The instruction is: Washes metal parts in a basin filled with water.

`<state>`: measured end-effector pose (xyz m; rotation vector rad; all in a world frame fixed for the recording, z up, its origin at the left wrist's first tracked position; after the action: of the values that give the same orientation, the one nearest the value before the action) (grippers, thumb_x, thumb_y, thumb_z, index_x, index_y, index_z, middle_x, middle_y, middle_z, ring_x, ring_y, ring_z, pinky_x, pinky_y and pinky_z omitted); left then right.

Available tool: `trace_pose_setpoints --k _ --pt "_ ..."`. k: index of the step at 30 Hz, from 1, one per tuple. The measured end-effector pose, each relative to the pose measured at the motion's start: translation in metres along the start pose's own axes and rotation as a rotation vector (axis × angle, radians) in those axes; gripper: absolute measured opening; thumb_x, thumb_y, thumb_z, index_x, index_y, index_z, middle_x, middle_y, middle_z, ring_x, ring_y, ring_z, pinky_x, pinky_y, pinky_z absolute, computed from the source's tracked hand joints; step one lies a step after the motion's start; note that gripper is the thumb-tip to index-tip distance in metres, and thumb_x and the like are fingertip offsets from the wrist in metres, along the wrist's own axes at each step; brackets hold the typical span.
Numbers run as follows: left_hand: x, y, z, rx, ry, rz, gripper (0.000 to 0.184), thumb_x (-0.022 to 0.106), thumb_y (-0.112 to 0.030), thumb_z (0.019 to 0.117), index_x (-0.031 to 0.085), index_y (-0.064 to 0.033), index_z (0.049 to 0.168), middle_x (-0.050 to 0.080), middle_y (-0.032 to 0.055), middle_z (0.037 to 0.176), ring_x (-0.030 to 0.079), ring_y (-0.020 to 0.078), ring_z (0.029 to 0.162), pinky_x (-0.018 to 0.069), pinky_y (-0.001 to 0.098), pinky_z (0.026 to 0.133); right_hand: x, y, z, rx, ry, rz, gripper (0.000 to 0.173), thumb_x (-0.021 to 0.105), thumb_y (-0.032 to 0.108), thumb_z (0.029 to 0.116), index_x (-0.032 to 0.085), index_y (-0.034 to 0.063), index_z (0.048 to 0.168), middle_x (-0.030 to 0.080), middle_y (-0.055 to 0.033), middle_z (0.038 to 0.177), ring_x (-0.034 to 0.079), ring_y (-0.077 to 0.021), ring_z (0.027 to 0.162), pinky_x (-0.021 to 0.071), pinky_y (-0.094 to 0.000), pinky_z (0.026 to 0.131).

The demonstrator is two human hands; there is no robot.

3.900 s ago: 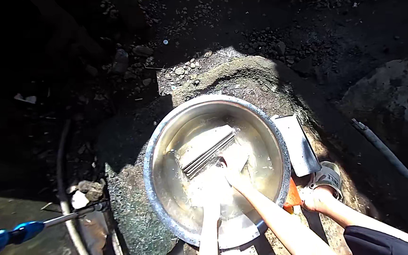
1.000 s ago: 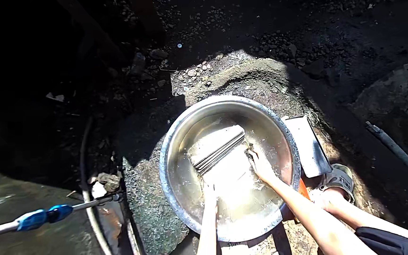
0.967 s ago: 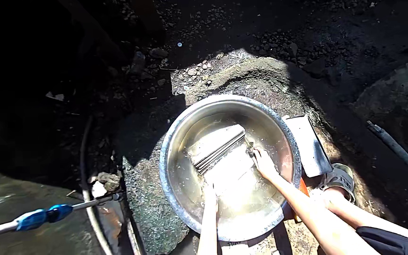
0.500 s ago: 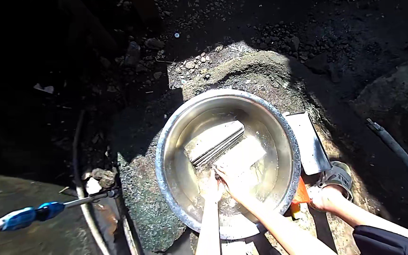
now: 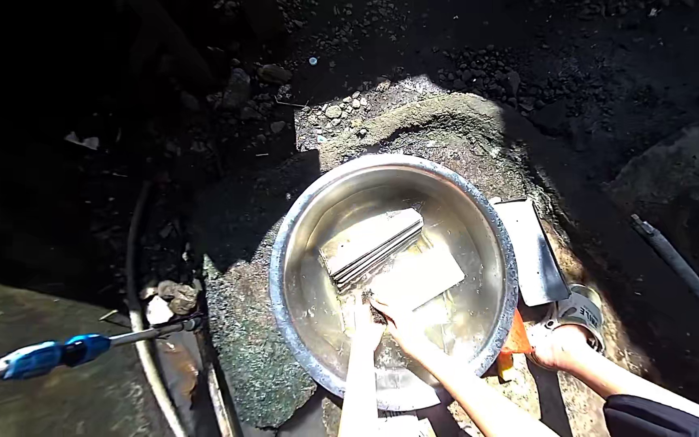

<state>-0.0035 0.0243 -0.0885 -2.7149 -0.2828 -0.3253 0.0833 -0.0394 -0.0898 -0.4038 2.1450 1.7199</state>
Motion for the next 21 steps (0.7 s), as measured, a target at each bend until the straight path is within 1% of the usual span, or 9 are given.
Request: trace_pose_setpoints --k 2,4,7,9,10,13,15,17,21 --pt "-0.008 0.005 -0.007 -0.038 0.102 0.026 0.079 0.005 -0.063 0.1046 0.036 -0.0076 0.151 0.053 0.0162 0.141 0.054 0.0250 0.122 0.0469 0.0471 0.098 -0.002 0.011 0.034 0.098 0.083 -0.027 0.044 0.047 -0.007 0.0972 0.063 0.0002 0.138 0.056 -0.0196 0.148 0.049 -0.0317 0.142 0.0332 -0.0417 0.121" --pt "-0.009 0.005 -0.020 -0.051 0.186 0.049 0.081 -0.002 -0.062 0.1032 0.028 -0.0092 0.157 0.049 0.0161 0.147 0.054 0.0250 0.127 0.0483 0.0470 0.100 -0.003 0.024 0.057 0.195 0.118 -0.117 0.042 0.046 -0.004 0.0974 0.065 0.0020 0.135 0.059 -0.0196 0.143 0.052 -0.0315 0.138 0.0360 -0.0421 0.119" --pt "0.003 -0.003 -0.026 -0.003 0.037 -0.027 0.080 0.002 -0.060 0.1057 0.038 -0.0021 0.148 0.054 0.0159 0.136 0.057 0.0198 0.116 0.0491 0.0381 0.096 -0.003 0.032 0.037 0.245 0.079 -0.076 0.043 0.045 -0.002 0.1009 0.061 0.0018 0.140 0.056 -0.0175 0.148 0.051 -0.0308 0.140 0.0358 -0.0432 0.119" --pt "0.002 -0.006 -0.017 0.020 -0.020 -0.035 0.080 0.003 -0.062 0.1053 0.031 -0.0057 0.155 0.045 0.0167 0.149 0.049 0.0234 0.129 0.0436 0.0440 0.104 -0.001 0.027 -0.002 0.196 0.038 -0.050 0.042 0.047 -0.003 0.1001 0.062 0.0016 0.139 0.058 -0.0172 0.147 0.054 -0.0326 0.138 0.0395 -0.0462 0.117" --pt "0.000 -0.006 -0.008 0.023 -0.072 -0.022 0.078 0.007 -0.061 0.1060 0.034 -0.0060 0.153 0.046 0.0186 0.148 0.049 0.0276 0.127 0.0437 0.0502 0.100 -0.002 0.018 -0.023 0.121 0.024 -0.073 0.042 0.050 -0.007 0.0969 0.066 0.0015 0.135 0.062 -0.0168 0.143 0.058 -0.0337 0.134 0.0437 -0.0483 0.113" --pt "-0.011 -0.009 0.011 0.043 -0.030 0.000 0.080 0.005 -0.062 0.1055 0.031 -0.0066 0.157 0.042 0.0181 0.156 0.046 0.0287 0.138 0.0412 0.0504 0.109 -0.014 -0.026 -0.058 -0.091 0.061 -0.152 0.043 0.058 -0.015 0.0866 0.073 0.0022 0.123 0.068 -0.0151 0.133 0.062 -0.0341 0.129 0.0473 -0.0489 0.111" --pt "-0.019 -0.013 0.016 0.071 0.078 -0.050 0.084 -0.002 -0.064 0.1028 0.030 -0.0078 0.157 0.045 0.0170 0.153 0.048 0.0279 0.136 0.0425 0.0515 0.109 -0.028 -0.042 -0.053 -0.073 -0.023 -0.173 0.041 0.059 -0.017 0.0838 0.075 0.0007 0.117 0.071 -0.0182 0.126 0.065 -0.0364 0.122 0.0504 -0.0489 0.107" --pt "-0.025 -0.022 0.017 0.078 0.151 -0.086 0.081 -0.001 -0.065 0.1026 0.032 -0.0116 0.155 0.051 0.0136 0.147 0.053 0.0245 0.131 0.0472 0.0484 0.103 -0.045 -0.046 -0.036 -0.075 -0.208 -0.151 0.037 0.060 -0.017 0.0817 0.077 -0.0023 0.111 0.072 -0.0217 0.119 0.068 -0.0386 0.115 0.0534 -0.0500 0.102" --pt "-0.032 -0.026 0.011 0.032 0.025 -0.041 0.074 0.014 -0.063 0.1057 0.037 -0.0104 0.152 0.050 0.0167 0.146 0.053 0.0279 0.128 0.0454 0.0513 0.102 -0.088 -0.027 -0.005 -0.007 -0.470 0.076 0.025 0.059 -0.009 0.0884 0.077 -0.0042 0.105 0.075 -0.0190 0.110 0.073 -0.0230 0.106 0.0570 -0.0344 0.097"
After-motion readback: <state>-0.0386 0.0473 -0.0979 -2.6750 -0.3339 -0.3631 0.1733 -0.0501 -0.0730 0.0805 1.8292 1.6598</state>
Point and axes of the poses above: each hand's wrist, its own z-axis towards the middle knuckle, its own x-axis out of the palm, y = z × x, the point moved 1 cm from there along z, towards the middle knuckle
